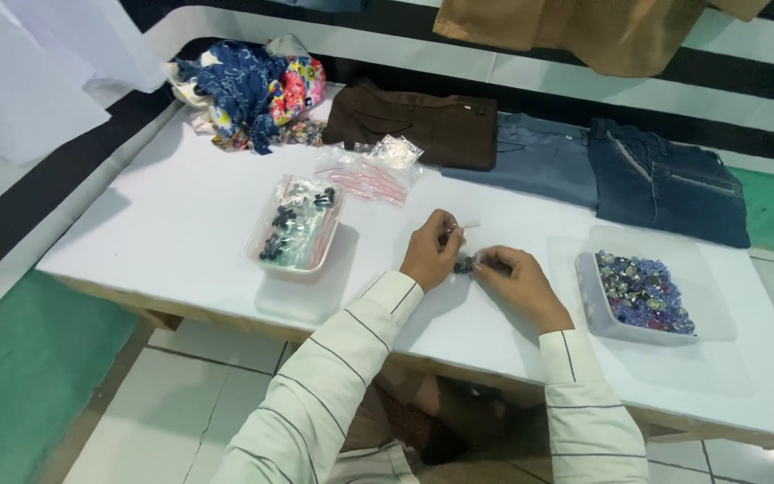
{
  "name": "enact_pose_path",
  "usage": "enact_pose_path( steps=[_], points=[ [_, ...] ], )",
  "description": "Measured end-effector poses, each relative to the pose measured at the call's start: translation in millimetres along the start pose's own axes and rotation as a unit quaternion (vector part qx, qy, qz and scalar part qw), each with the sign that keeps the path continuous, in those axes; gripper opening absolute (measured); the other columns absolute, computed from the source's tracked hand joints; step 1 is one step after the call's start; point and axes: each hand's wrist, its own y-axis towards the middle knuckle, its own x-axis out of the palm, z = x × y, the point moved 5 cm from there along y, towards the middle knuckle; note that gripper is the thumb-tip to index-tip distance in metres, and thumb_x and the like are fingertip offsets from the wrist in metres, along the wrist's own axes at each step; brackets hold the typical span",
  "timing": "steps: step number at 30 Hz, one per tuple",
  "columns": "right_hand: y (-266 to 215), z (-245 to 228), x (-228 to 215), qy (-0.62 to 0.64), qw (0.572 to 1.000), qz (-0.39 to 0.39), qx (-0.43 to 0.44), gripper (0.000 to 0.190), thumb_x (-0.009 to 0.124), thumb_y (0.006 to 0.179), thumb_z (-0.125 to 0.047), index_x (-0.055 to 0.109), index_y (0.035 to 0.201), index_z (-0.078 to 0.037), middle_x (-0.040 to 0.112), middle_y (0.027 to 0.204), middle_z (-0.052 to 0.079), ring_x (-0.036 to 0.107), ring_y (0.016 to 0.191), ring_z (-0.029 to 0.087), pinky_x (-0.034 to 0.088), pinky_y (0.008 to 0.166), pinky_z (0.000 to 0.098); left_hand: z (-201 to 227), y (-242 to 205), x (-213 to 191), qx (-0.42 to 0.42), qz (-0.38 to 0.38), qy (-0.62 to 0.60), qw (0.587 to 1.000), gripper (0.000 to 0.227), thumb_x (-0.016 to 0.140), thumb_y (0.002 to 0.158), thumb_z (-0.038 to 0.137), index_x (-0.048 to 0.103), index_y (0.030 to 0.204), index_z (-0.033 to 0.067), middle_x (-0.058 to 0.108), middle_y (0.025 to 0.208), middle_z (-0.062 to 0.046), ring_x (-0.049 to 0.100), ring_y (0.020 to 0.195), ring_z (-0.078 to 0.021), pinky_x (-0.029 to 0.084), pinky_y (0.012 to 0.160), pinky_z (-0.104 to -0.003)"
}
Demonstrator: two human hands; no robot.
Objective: The person picks up buttons from a container, groups them on a table, and places them into a small plastic bag.
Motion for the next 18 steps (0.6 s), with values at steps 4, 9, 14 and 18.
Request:
enact_pose_path(
  steps=[4, 9, 14, 18],
  points=[
    [-21.9, -4.3, 5.5, -0.007, 1.000, 0.012, 0.008, 0.017, 0.070, 0.094, -0.019, 0.075, 0.106, -0.009, 0.075, 0.102, 0.013, 0.068, 0.107, 0.027, 0.049, 0.096, 0.0402, -3.7, -21.6, -2.1, 0.002, 0.010, -0.009, 1.000, 0.015, 0.050, 0.103, 0.026, 0.050, 0.107, 0.0108, 0.071, 0.090, -0.017, 0.071, 0.085, -0.0309, 0.057, 0.075, -0.041],
    [-28.5, 20.3, 3.2, 0.093, 0.989, 0.110, -0.038, 0.008, 0.061, 0.098, -0.012, 0.067, 0.102, -0.011, 0.066, 0.084, 0.006, 0.060, 0.085, 0.018, 0.047, 0.082, 0.0348, -4.4, -48.5, -6.9, 0.027, 0.022, 0.009, 0.999, 0.014, 0.059, 0.096, 0.023, 0.056, 0.098, 0.0100, 0.069, 0.084, -0.014, 0.070, 0.081, -0.0275, 0.057, 0.072, -0.039],
    [-43.9, 15.3, 12.0, 0.101, 0.981, 0.157, -0.061, 0.008, 0.059, 0.100, -0.011, 0.063, 0.108, -0.009, 0.068, 0.081, 0.005, 0.060, 0.079, 0.016, 0.046, 0.076, 0.0316, 1.5, -63.8, -18.8, 0.032, 0.038, 0.003, 0.999, 0.013, 0.061, 0.092, 0.023, 0.058, 0.094, 0.0104, 0.068, 0.079, -0.012, 0.069, 0.077, -0.0252, 0.057, 0.069, -0.037],
    [-58.7, 4.2, 21.3, 0.050, 0.978, 0.184, -0.080, 0.021, 0.056, 0.106, -0.018, 0.052, 0.125, -0.010, 0.070, 0.081, 0.010, 0.063, 0.078, 0.017, 0.049, 0.071, 0.0307, 6.3, -76.3, -26.7, 0.040, 0.050, 0.003, 0.998, 0.014, 0.061, 0.090, 0.019, 0.055, 0.100, 0.0115, 0.068, 0.078, -0.012, 0.069, 0.075, -0.0249, 0.057, 0.069, -0.038]
  ],
)
